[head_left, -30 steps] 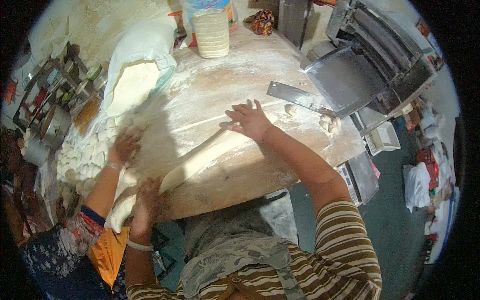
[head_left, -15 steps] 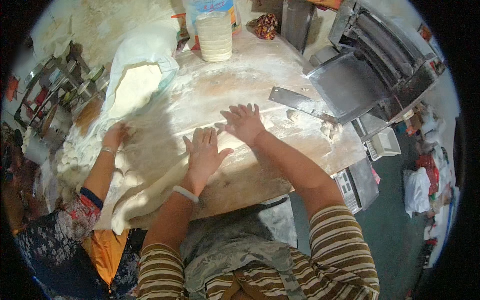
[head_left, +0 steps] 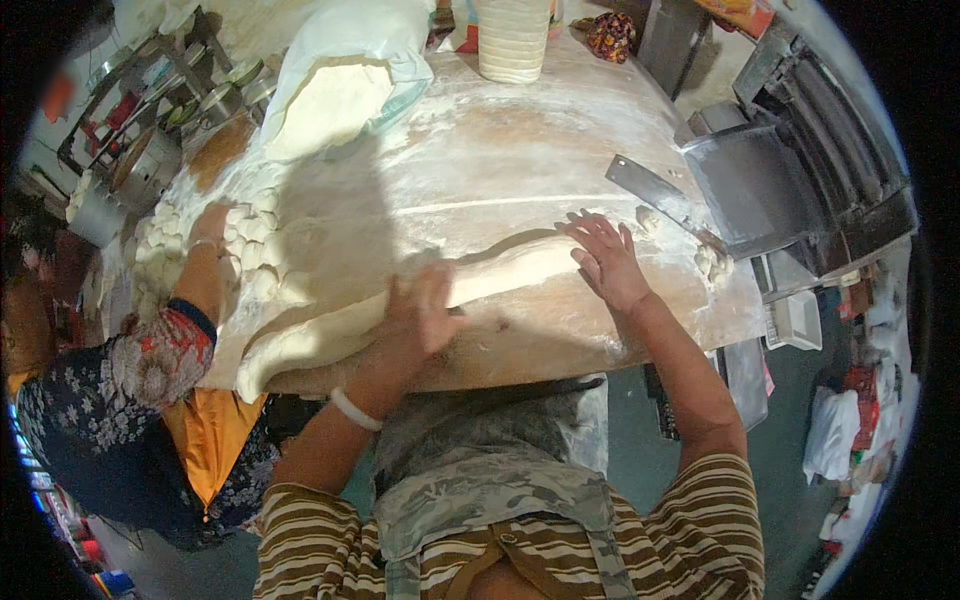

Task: The person rolls a long piece of dough on a floured table, then repeatedly pinches off small pieces and places them in a pile. Another person works nearby at the same table.

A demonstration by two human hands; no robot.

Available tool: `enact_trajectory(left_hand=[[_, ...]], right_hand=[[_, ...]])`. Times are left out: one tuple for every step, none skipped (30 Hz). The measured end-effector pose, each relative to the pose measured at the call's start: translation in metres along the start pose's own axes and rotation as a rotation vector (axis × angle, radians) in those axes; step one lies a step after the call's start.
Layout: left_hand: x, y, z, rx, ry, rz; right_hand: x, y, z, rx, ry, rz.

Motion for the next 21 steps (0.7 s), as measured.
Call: enact_trajectory(left_hand=[[-0.017, 0.005, 0.009, -0.051, 0.080, -0.034], [-0.032, 0.014, 0.017, -0.102, 0.153, -0.072], [-0.050, 0.018, 0.025, -0.153, 0.225, -0.110], [-0.060, 0.011, 0.035, -0.154, 0.228, -0.089], [-0.070, 0.003, 0.046, -0.158, 0.233, -0.070], [-0.069, 0.006, 0.046, -0.146, 0.216, -0.070], [-0.065, 0.008, 0.043, -0.134, 0.186, -0.067], [-0.063, 0.010, 0.042, -0.125, 0.165, -0.068], [-0.064, 0.009, 0.044, -0.081, 0.137, -0.069], [-0.065, 0.009, 0.048, -0.038, 0.110, -0.070], [-0.061, 0.016, 0.050, 0.037, 0.061, -0.096], [-0.066, 0.022, 0.053, 0.064, 0.064, -0.035], [-0.073, 0.029, 0.058, 0.087, 0.070, 0.028], [-0.079, 0.034, 0.064, 0.109, 0.074, 0.095], [-0.083, 0.037, 0.069, 0.107, 0.034, 0.055], [-0.090, 0.038, 0.078, 0.102, -0.003, 0.018], [-0.093, 0.041, 0.086, 0.100, -0.037, -0.021], [-0.097, 0.043, 0.093, 0.095, -0.030, -0.006], [-0.097, 0.048, 0.093, 0.096, -0.040, 0.010], [-0.103, 0.050, 0.098, 0.093, -0.028, 0.020], [-0.112, 0.046, 0.104, 0.065, -0.055, 0.030]], right_hand=[[-0.001, 0.001, -0.001, -0.013, -0.013, 0.027], [-0.005, 0.001, -0.002, 0.004, -0.008, 0.091], [-0.012, -0.002, -0.004, 0.021, -0.002, 0.155], [-0.031, -0.008, -0.010, 0.031, 0.022, 0.211], [-0.090, 0.014, -0.022, 0.077, 0.095, -0.005], [-0.130, 0.011, -0.031, -0.021, 0.206, -0.089], [-0.162, -0.005, -0.034, -0.034, 0.331, -0.086], [-0.195, -0.025, -0.036, -0.051, 0.466, -0.091], [-0.229, -0.044, -0.037, -0.072, 0.602, -0.096], [-0.248, -0.056, -0.031, -0.238, 0.538, -0.168], [-0.253, -0.063, -0.030, -0.128, 0.563, -0.128], [-0.252, -0.070, -0.031, -0.018, 0.585, -0.086], [-0.247, -0.076, -0.034, -0.053, 0.584, -0.117], [-0.238, -0.078, -0.040, -0.089, 0.578, -0.145], [-0.228, -0.079, -0.044, -0.125, 0.571, -0.174], [-0.218, -0.072, -0.045, -0.142, 0.546, -0.146], [-0.208, -0.056, -0.044, -0.158, 0.525, -0.117], [-0.195, -0.046, -0.041, -0.175, 0.504, -0.089], [-0.166, -0.050, -0.035, -0.107, 0.476, -0.098], [-0.154, -0.039, -0.031, -0.074, 0.466, -0.060], [-0.142, -0.027, -0.029, -0.040, 0.456, -0.022]])
Point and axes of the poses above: each hand's wrist, its own z-axis away from the middle knuckle, its own y-axis out of the back of the hand, x = y × z, the point moved 9 cm from there along -z, towards the middle knuckle, and after that the axes turned 2 degrees about -x, right-handed, at the moved point
